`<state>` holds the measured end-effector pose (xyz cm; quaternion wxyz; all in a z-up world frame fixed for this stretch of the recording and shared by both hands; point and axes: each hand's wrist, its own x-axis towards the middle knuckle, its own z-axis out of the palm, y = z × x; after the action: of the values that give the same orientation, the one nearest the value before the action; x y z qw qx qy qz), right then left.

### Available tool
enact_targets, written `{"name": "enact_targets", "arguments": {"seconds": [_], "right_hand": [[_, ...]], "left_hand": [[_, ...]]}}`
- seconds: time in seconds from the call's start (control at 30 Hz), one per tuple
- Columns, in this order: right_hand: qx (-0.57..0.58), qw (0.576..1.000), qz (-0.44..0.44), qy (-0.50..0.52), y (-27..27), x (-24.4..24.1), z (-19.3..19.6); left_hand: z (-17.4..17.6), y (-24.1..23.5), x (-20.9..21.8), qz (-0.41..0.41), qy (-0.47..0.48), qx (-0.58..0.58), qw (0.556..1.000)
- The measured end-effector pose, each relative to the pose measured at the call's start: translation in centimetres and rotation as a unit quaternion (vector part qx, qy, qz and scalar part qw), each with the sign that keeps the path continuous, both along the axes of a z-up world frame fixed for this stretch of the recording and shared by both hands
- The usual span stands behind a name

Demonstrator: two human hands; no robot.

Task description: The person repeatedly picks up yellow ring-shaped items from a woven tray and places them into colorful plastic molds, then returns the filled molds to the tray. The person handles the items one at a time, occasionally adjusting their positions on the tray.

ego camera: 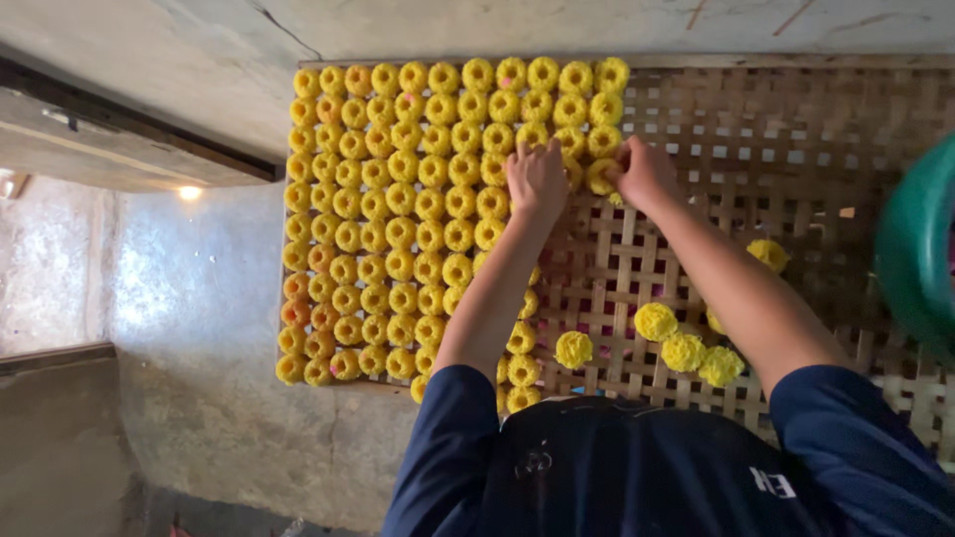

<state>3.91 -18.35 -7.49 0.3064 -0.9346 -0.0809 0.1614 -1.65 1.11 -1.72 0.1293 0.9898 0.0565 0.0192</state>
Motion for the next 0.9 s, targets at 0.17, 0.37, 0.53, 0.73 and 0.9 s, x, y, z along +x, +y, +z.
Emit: {"name": "enact_targets", "arguments": {"seconds": [0.17, 0.37, 0.53, 0.73, 0.9], "right_hand": [[-0.033, 0.984, 0.066, -0.163, 0.7, -0.8, 3.6], [-0.129, 0.979, 0.145, -0.059, -2.8, -5.7, 9.5], [-0.109, 0.933, 0.284, 0.191, -6.9, -15.3, 10.7], [-0.156, 0.926, 0.334, -0.079, -9.9, -20.8, 8.0], [-0.176, 0.94, 0.218, -0.197, -9.4, -15.7, 7.2]], "left_hand": [[0.1, 0.3, 0.4, -0.007, 0.012, -0.037, 0.999], [1.7, -0.4, -4.9, -0.036, -0.046, -0.075, 0.996], [2.2, -3.6, -16.1, -0.184, 0.205, -0.204, 0.939], [1.0, -4.1, -23.6, -0.28, 0.186, -0.115, 0.935], [2.5, -3.3, -19.7, -0.196, 0.293, -0.146, 0.924]]}}
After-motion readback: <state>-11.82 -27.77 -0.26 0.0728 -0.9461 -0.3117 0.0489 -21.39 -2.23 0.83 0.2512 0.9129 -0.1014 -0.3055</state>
